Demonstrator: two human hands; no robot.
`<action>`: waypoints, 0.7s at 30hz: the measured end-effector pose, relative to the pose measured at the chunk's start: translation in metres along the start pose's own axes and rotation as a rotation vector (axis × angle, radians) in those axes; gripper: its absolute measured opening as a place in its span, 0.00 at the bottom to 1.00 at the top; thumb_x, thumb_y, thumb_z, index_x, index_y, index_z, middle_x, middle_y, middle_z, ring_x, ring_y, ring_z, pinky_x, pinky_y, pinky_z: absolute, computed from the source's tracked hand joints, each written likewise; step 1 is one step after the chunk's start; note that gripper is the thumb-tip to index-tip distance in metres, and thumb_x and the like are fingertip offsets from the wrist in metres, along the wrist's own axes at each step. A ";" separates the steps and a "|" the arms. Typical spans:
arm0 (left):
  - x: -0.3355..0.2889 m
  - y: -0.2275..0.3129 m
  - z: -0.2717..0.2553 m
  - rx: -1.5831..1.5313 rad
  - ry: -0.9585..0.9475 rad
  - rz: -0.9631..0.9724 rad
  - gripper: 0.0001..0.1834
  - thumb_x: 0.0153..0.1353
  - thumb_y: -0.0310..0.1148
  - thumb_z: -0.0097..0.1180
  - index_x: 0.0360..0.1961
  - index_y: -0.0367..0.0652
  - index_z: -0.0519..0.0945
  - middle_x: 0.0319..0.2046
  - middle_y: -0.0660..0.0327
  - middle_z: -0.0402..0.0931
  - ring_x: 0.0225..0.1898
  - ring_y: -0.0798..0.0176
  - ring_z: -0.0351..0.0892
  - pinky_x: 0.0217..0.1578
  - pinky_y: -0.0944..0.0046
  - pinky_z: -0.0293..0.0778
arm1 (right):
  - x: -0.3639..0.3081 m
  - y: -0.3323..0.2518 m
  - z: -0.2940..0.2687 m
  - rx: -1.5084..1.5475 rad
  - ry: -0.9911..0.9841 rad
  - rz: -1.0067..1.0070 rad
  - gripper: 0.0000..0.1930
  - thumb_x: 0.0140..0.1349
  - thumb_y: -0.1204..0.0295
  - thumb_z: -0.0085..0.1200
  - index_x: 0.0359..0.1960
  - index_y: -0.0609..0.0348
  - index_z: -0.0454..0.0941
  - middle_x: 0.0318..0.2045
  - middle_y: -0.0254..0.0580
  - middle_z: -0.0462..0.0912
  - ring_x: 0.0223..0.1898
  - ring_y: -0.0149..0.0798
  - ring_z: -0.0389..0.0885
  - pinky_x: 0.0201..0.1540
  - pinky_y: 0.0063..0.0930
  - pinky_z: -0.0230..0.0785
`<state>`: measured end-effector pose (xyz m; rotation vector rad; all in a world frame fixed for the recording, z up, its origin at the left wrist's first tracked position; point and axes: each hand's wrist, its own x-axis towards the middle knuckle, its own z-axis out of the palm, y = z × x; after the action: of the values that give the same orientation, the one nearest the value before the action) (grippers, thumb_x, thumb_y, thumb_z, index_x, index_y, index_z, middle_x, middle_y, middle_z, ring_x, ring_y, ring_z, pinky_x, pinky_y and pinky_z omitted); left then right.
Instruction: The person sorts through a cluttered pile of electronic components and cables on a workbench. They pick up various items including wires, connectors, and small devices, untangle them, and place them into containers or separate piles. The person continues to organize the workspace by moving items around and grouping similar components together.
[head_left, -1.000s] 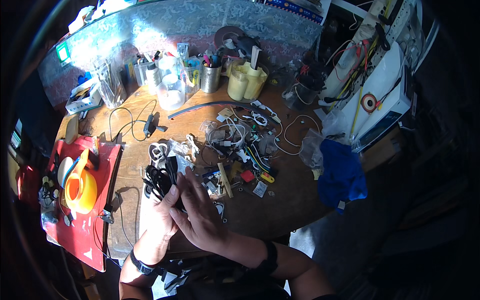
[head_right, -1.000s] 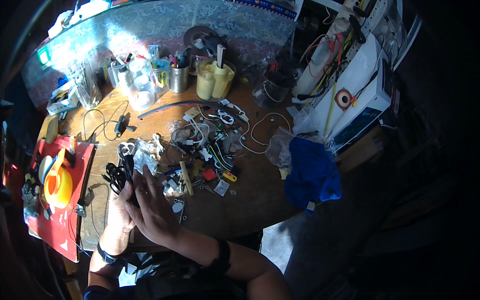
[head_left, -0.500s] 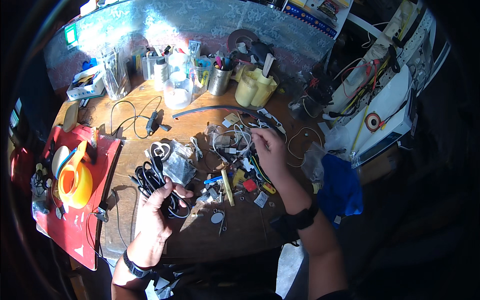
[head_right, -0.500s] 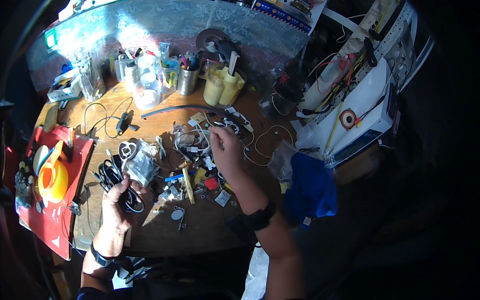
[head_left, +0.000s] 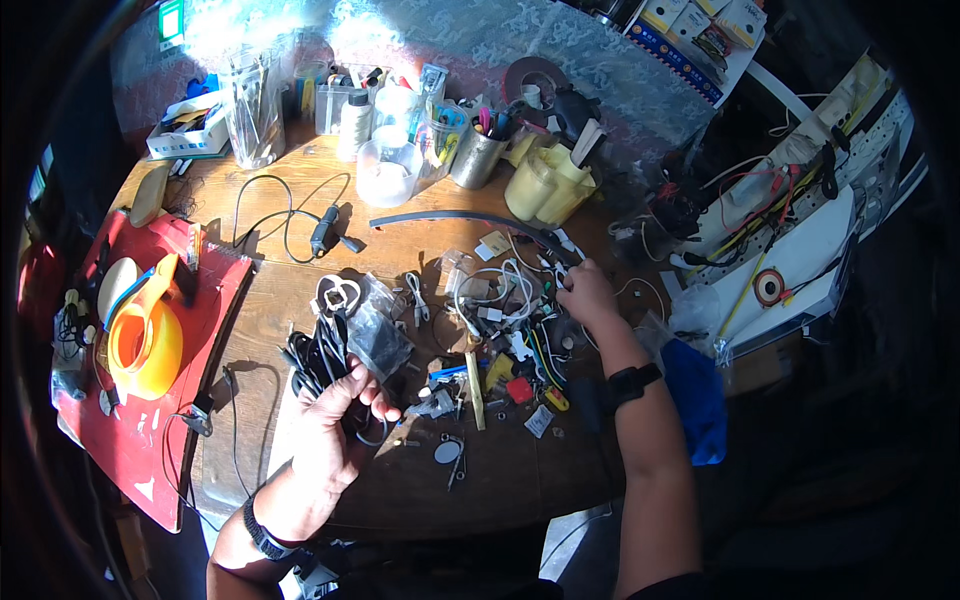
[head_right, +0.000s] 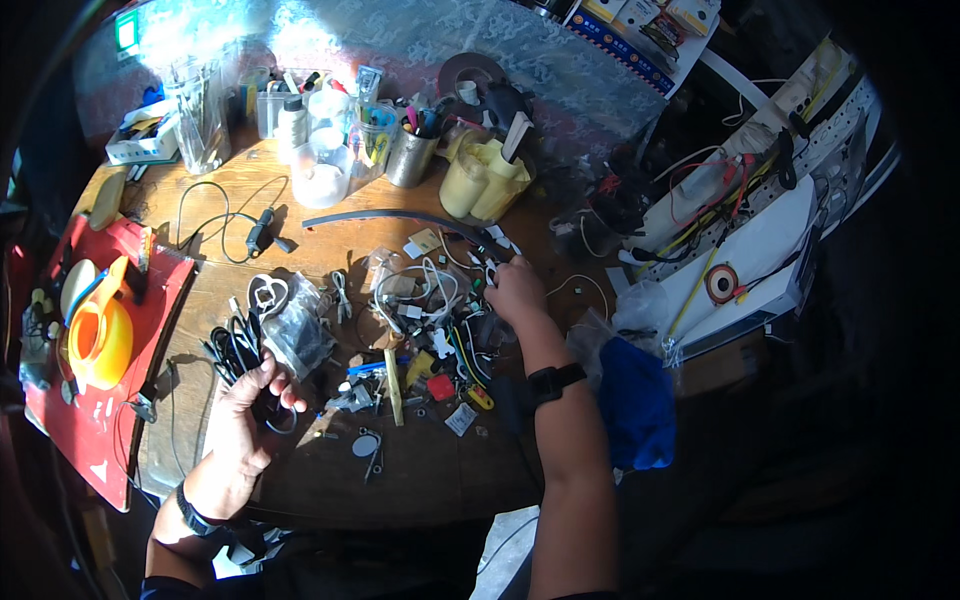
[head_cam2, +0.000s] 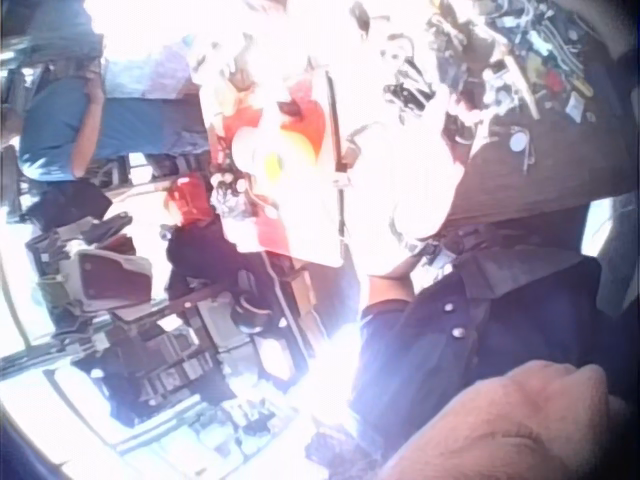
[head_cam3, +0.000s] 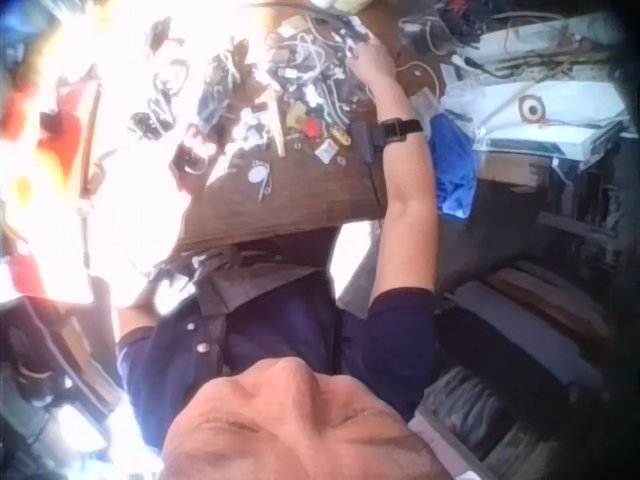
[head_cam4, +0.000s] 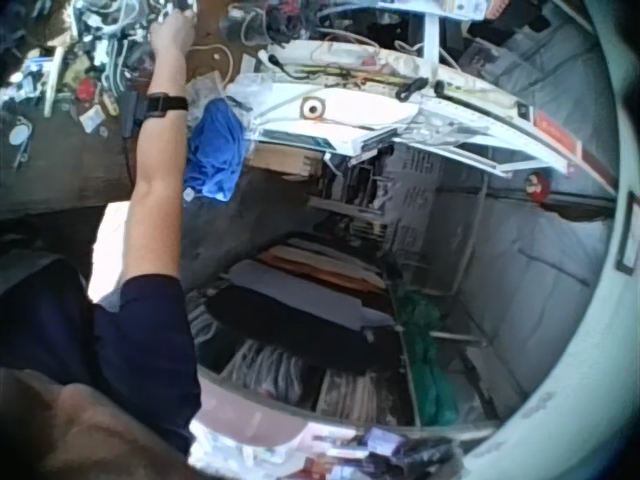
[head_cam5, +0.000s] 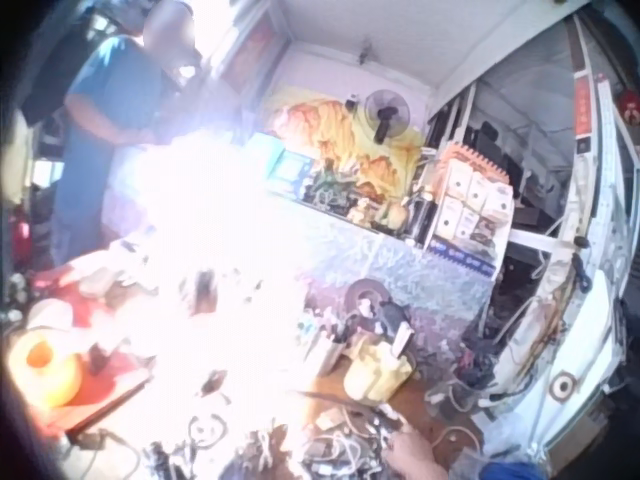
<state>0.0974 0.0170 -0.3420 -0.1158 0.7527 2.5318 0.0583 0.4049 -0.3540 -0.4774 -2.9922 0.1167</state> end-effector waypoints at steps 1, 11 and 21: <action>-0.001 0.000 0.000 0.004 0.002 -0.007 0.08 0.59 0.29 0.54 0.38 0.41 0.70 0.22 0.63 0.69 0.23 0.65 0.72 0.28 0.62 0.75 | -0.001 0.004 -0.003 0.075 -0.026 -0.028 0.09 0.48 0.72 0.57 0.32 0.61 0.78 0.36 0.46 0.74 0.41 0.50 0.74 0.42 0.39 0.69; -0.001 -0.002 0.004 -0.011 -0.003 0.001 0.06 0.58 0.25 0.54 0.36 0.37 0.72 0.22 0.60 0.72 0.22 0.64 0.75 0.26 0.63 0.77 | -0.047 -0.009 -0.043 1.421 -0.037 0.258 0.06 0.62 0.71 0.51 0.36 0.60 0.76 0.31 0.39 0.82 0.26 0.27 0.78 0.28 0.18 0.68; -0.008 -0.005 0.009 0.011 -0.119 -0.222 0.08 0.61 0.31 0.55 0.37 0.37 0.73 0.31 0.55 0.78 0.30 0.60 0.80 0.29 0.64 0.79 | -0.147 -0.153 -0.042 0.837 0.250 -0.582 0.05 0.55 0.80 0.55 0.29 0.63 0.71 0.37 0.44 0.74 0.36 0.39 0.78 0.38 0.27 0.72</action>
<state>0.1069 0.0222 -0.3348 -0.0413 0.6682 2.3014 0.1553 0.2166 -0.3118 0.4248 -2.3952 1.0761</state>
